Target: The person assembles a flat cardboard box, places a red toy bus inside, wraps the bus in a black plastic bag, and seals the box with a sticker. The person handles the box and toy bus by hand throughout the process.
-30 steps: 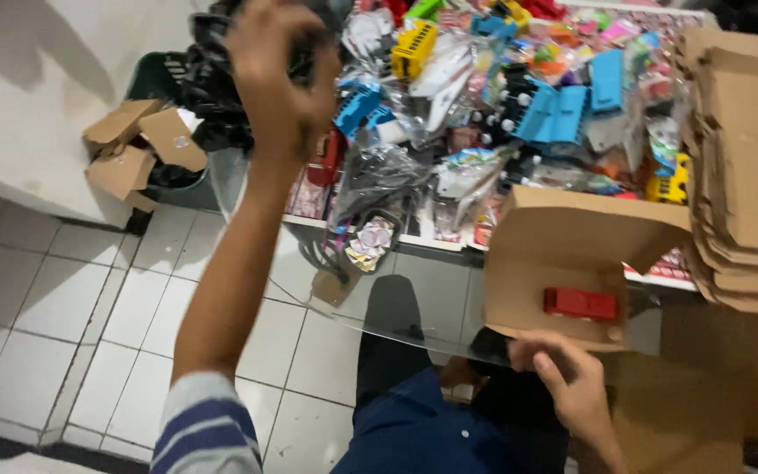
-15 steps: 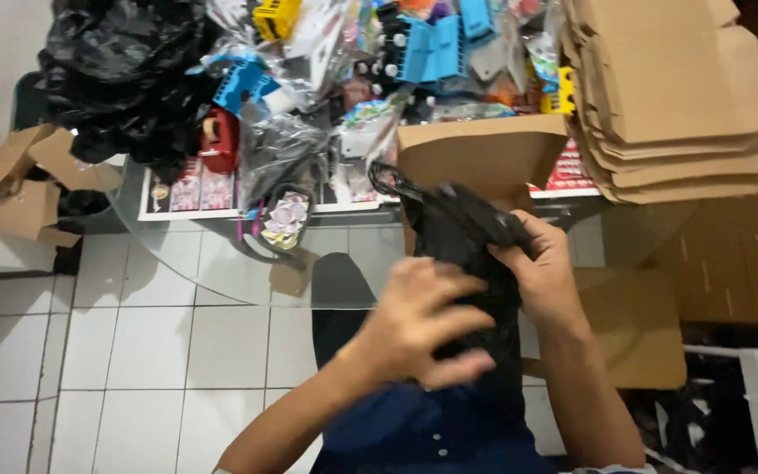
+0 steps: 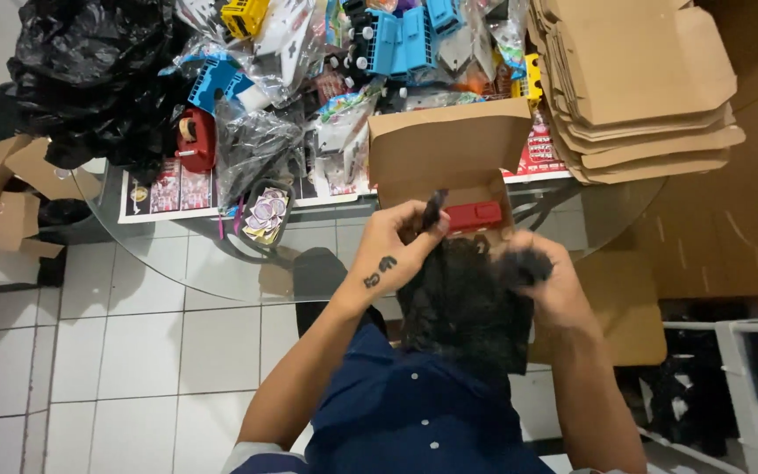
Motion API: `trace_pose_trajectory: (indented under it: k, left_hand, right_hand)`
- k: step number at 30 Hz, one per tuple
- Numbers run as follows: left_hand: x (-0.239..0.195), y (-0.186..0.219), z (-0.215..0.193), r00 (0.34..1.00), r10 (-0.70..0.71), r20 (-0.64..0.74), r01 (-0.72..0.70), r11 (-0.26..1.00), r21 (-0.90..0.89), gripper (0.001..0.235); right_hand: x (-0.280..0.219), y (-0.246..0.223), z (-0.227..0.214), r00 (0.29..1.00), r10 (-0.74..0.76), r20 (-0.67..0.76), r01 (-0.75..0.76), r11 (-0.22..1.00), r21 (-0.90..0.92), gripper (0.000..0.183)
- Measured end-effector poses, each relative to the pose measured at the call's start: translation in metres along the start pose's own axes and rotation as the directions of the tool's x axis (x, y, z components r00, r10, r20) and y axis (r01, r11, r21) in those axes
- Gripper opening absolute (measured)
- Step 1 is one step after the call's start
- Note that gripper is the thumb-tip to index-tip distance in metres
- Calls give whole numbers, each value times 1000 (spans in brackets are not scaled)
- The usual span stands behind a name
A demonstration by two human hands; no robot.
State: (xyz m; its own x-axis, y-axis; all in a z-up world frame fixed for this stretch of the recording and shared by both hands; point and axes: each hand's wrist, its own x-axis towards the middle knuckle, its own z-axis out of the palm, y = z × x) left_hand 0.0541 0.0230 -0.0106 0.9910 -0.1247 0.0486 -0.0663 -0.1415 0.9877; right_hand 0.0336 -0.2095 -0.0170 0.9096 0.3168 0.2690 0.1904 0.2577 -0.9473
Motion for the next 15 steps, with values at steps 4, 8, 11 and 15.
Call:
trace_pose_trajectory:
  k: [4, 8, 11, 15]
  left_hand:
    - [-14, 33, -4, 981, 179, -74, -179, 984, 8, 14]
    - [-30, 35, -9, 978, 206, -23, -205, 978, 51, 18]
    - [-41, 35, -11, 979, 202, 3, -202, 977, 68, 24]
    - [-50, 43, -27, 982, -39, 182, 7, 985, 172, 49]
  right_hand:
    - [-17, 2, -24, 956, -66, -285, -41, 934, -355, 61]
    - [-20, -17, 0, 934, -157, -321, 2, 900, -435, 70]
    - [-20, -17, 14, 867, -227, -443, -169, 702, -692, 9]
    - [-43, -15, 10, 793, -262, -550, -298, 620, -726, 11]
